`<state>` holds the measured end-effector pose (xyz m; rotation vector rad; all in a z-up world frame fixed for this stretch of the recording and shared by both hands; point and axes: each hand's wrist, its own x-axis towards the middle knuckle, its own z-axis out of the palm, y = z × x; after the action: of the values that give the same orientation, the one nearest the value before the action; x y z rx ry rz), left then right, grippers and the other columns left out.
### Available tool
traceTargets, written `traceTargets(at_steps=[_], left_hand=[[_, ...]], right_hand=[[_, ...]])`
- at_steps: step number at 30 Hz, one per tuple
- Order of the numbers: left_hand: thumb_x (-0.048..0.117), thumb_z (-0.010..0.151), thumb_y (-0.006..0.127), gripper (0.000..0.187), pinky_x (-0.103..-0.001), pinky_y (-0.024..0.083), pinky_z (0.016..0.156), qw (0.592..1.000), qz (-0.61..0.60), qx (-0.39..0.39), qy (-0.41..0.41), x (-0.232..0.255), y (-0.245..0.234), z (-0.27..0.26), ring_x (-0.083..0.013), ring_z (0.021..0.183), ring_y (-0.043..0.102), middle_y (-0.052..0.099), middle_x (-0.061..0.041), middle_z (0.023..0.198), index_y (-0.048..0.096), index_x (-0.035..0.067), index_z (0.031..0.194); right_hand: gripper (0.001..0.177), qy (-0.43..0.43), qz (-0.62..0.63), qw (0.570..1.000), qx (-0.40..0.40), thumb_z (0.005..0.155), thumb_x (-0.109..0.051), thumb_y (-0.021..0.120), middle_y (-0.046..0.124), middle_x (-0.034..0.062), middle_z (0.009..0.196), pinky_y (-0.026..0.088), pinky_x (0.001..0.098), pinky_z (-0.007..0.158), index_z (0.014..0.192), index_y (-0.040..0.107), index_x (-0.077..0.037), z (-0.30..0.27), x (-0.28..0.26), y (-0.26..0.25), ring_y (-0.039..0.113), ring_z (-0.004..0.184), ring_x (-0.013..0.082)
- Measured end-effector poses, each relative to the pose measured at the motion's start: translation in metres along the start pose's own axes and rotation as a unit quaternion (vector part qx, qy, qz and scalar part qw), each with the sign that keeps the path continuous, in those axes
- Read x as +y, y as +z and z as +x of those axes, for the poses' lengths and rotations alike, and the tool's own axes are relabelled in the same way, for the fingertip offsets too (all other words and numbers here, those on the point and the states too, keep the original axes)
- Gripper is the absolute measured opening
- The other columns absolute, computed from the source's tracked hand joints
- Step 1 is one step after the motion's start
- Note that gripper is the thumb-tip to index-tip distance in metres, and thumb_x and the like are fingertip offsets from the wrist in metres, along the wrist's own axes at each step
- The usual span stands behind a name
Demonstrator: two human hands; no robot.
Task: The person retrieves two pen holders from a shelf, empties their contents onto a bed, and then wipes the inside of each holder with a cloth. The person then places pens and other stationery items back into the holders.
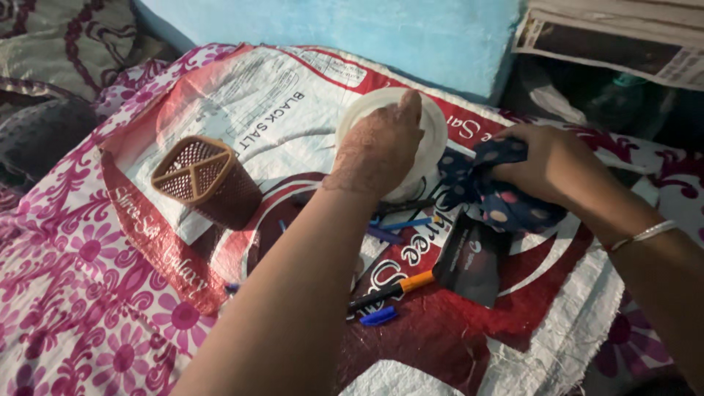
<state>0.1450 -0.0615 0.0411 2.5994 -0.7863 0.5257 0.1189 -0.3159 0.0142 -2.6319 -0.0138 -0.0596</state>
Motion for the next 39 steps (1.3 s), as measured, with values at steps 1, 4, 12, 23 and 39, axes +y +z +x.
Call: traceTargets(at_steps=[1,4,12,23,39], left_hand=[[0.031,0.099,0.057,0.045,-0.055,0.054,0.083,0.999,0.009,-0.031,-0.034,0.004,-0.002,0.001,-0.0439,0.102,0.068,0.07,-0.023,0.11,0.045,0.005,0.133],[0.039,0.102,0.056,0.047,-0.052,0.055,0.09,0.995,0.031,-0.051,-0.078,0.015,-0.016,0.002,-0.0401,0.115,0.064,0.062,-0.021,0.128,0.047,0.008,0.136],[0.06,0.066,0.08,0.103,-0.08,0.041,0.095,0.981,0.194,-0.019,0.013,0.026,-0.05,-0.018,-0.063,0.133,0.039,0.026,-0.027,0.159,0.035,0.039,0.155],[0.051,0.085,0.076,0.094,-0.071,0.033,0.108,0.965,0.158,-0.115,-0.172,0.004,-0.05,-0.004,-0.0668,0.142,0.016,0.008,-0.025,0.166,0.016,0.048,0.158],[0.014,0.109,0.066,0.015,-0.053,0.051,0.104,0.921,0.255,-0.086,0.282,-0.009,-0.053,-0.046,-0.0353,0.125,0.058,0.062,-0.017,0.124,0.066,0.01,0.123]], right_hand=[[0.058,0.002,0.001,1.0,0.0,0.069,-0.03,0.086,0.077,0.014,0.111,0.057,0.0421,0.087,0.125,0.075,-0.017,-0.002,-0.001,-0.001,0.075,0.099,0.0304],[0.057,0.002,0.004,1.0,0.001,0.068,-0.029,0.087,0.077,0.0134,0.111,0.057,0.0417,0.088,0.122,0.076,-0.017,-0.002,-0.006,-0.006,0.075,0.099,0.0296],[0.057,-0.025,0.019,0.999,0.033,0.068,-0.032,0.088,0.077,0.013,0.105,0.057,0.0418,0.083,0.122,0.077,-0.018,-0.003,-0.008,-0.007,0.075,0.093,0.0295],[0.049,-0.119,0.026,0.984,0.132,0.076,-0.025,0.084,0.077,0.0144,0.103,0.057,0.0393,0.08,0.122,0.075,-0.013,-0.01,-0.014,-0.007,0.074,0.092,0.0294],[0.053,-0.086,0.014,0.993,0.078,0.072,-0.027,0.086,0.074,0.0179,0.104,0.056,0.044,0.081,0.122,0.073,-0.014,-0.011,-0.031,0.002,0.073,0.093,0.0355]])
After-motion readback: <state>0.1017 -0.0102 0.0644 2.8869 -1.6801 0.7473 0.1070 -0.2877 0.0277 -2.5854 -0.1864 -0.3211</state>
